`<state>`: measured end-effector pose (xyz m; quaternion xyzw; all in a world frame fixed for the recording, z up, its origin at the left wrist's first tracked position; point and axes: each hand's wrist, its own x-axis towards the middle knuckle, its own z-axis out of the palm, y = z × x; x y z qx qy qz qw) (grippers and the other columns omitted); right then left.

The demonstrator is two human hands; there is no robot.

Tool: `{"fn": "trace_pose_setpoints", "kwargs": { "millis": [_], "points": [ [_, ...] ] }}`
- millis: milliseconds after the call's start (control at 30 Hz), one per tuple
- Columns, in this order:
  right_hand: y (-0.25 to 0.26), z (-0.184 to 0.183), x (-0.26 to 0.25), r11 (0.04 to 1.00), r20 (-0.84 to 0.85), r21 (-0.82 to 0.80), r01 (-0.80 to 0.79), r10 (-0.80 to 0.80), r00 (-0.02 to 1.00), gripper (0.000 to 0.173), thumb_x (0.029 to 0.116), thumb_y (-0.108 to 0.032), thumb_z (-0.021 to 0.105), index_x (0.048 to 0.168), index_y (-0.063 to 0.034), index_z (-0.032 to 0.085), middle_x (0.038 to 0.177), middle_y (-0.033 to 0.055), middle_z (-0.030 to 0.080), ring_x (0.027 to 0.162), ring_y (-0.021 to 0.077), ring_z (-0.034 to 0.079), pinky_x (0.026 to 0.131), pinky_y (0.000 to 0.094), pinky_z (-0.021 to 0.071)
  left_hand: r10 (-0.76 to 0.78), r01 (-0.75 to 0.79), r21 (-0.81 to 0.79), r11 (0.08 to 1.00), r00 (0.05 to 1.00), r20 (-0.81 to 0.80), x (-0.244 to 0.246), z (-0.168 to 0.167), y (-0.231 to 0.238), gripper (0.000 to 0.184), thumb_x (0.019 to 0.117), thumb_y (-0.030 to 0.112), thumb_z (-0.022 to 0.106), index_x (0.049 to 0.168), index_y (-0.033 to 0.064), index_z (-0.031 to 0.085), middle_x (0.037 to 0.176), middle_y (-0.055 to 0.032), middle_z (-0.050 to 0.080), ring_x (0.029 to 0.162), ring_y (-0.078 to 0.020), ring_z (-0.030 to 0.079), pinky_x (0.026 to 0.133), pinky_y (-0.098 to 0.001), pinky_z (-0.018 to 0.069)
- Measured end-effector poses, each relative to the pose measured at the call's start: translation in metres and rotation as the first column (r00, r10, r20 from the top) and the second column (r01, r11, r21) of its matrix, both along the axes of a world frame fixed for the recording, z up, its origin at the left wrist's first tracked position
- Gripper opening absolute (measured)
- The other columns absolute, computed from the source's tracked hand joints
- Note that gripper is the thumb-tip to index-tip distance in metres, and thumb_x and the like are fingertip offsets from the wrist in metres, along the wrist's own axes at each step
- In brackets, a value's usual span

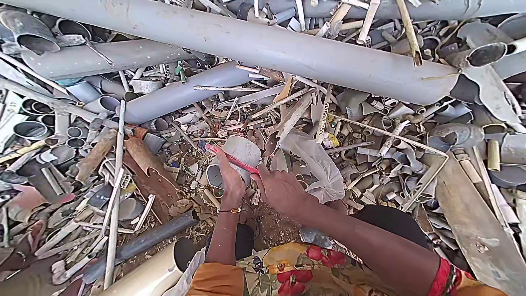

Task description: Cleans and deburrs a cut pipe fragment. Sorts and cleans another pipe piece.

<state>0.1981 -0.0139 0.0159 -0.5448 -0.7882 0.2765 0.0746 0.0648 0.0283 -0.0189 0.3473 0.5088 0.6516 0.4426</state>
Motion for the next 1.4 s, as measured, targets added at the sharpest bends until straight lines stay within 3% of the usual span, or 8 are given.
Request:
{"fn": "trace_pose_setpoints", "kwargs": {
  "millis": [67, 400, 600, 733, 900, 1033, 1200, 1400],
  "points": [
    [0.005, -0.002, 0.000, 0.999, 0.034, -0.025, 0.027, -0.027, 0.999, 0.050, 0.1138, -0.038, 0.025, 0.140, -0.0032, 0.051, 0.108, 0.0234, 0.069, 0.106, 0.0413, 0.068, 0.086, 0.0535, 0.0527, 0.020, -0.020, 0.002, 1.000, 1.000, 0.023, -0.006, -0.001, 0.001, 0.068, 0.1077, 0.054, 0.004, 0.139, 0.0111, 0.048, 0.120, -0.0065, 0.065, 0.108, -0.0136, 0.065, 0.091, -0.0369, 0.0560],
    [0.020, -0.002, 0.010, 0.994, 0.058, -0.086, 0.072, -0.067, 0.996, 0.050, 0.1136, -0.038, 0.026, 0.143, -0.0052, 0.049, 0.114, 0.0225, 0.067, 0.111, 0.0396, 0.067, 0.090, 0.0534, 0.0522, 0.026, -0.035, -0.096, 0.995, 0.995, -0.091, -0.018, 0.007, -0.007, 0.067, 0.1086, 0.053, 0.008, 0.152, 0.0108, 0.037, 0.141, -0.0089, 0.053, 0.124, -0.0117, 0.056, 0.103, -0.0345, 0.0492],
    [0.000, -0.011, -0.003, 0.994, -0.017, -0.109, -0.013, 0.011, 1.000, 0.048, 0.1133, -0.037, 0.029, 0.138, -0.0027, 0.051, 0.105, 0.0227, 0.068, 0.105, 0.0400, 0.068, 0.088, 0.0537, 0.0530, 0.127, -0.113, -0.068, 0.991, 0.958, 0.256, -0.021, 0.015, -0.003, 0.066, 0.1081, 0.056, 0.012, 0.133, 0.0099, 0.052, 0.111, -0.0095, 0.068, 0.100, -0.0174, 0.068, 0.085, -0.0411, 0.0580],
    [0.013, -0.021, -0.007, 0.984, -0.012, -0.120, 0.131, -0.134, 0.991, 0.049, 0.1131, -0.038, 0.029, 0.143, -0.0051, 0.049, 0.111, 0.0223, 0.069, 0.110, 0.0388, 0.068, 0.091, 0.0533, 0.0525, 0.176, -0.137, -0.148, 0.979, 0.941, 0.290, -0.019, 0.012, -0.002, 0.065, 0.1069, 0.059, 0.020, 0.143, 0.0129, 0.047, 0.128, -0.0114, 0.062, 0.115, -0.0205, 0.062, 0.095, -0.0457, 0.0537],
    [-0.014, -0.015, -0.015, 0.992, -0.066, -0.121, -0.034, 0.026, 0.997, 0.046, 0.1130, -0.035, 0.031, 0.131, -0.0008, 0.055, 0.098, 0.0212, 0.068, 0.100, 0.0383, 0.069, 0.086, 0.0526, 0.0534, 0.209, -0.183, -0.103, 0.978, 0.886, 0.414, -0.026, 0.012, 0.005, 0.067, 0.1062, 0.061, 0.018, 0.139, 0.0112, 0.048, 0.122, -0.0135, 0.063, 0.110, -0.0240, 0.064, 0.090, -0.0497, 0.0548],
    [0.015, -0.026, -0.006, 0.985, -0.033, -0.099, 0.140, -0.144, 0.989, 0.047, 0.1132, -0.035, 0.030, 0.139, -0.0028, 0.052, 0.109, 0.0222, 0.068, 0.107, 0.0384, 0.068, 0.090, 0.0523, 0.0527, 0.194, -0.152, -0.143, 0.978, 0.917, 0.350, -0.020, 0.014, 0.001, 0.067, 0.1056, 0.062, 0.020, 0.145, 0.0138, 0.046, 0.132, -0.0122, 0.060, 0.119, -0.0221, 0.061, 0.097, -0.0483, 0.0527],
    [-0.007, -0.024, -0.011, 0.999, -0.031, -0.001, -0.039, 0.039, 0.999, 0.047, 0.1124, -0.035, 0.032, 0.135, -0.0005, 0.055, 0.095, 0.0218, 0.070, 0.096, 0.0407, 0.070, 0.082, 0.0542, 0.0543, 0.201, -0.162, -0.124, 0.979, 0.865, 0.461, -0.028, 0.013, 0.006, 0.068, 0.1055, 0.062, 0.017, 0.142, 0.0119, 0.046, 0.124, -0.0140, 0.063, 0.111, -0.0251, 0.064, 0.091, -0.0518, 0.0545],
    [0.015, -0.018, -0.003, 0.994, 0.141, 0.062, 0.091, -0.099, 0.985, 0.047, 0.1129, -0.035, 0.029, 0.139, -0.0039, 0.052, 0.102, 0.0216, 0.071, 0.102, 0.0402, 0.070, 0.084, 0.0526, 0.0542, 0.173, -0.136, -0.138, 0.981, 0.936, 0.307, -0.022, 0.014, 0.002, 0.065, 0.1075, 0.058, 0.019, 0.142, 0.0118, 0.049, 0.126, -0.0117, 0.064, 0.113, -0.0203, 0.064, 0.093, -0.0447, 0.0549]
  ]
}}
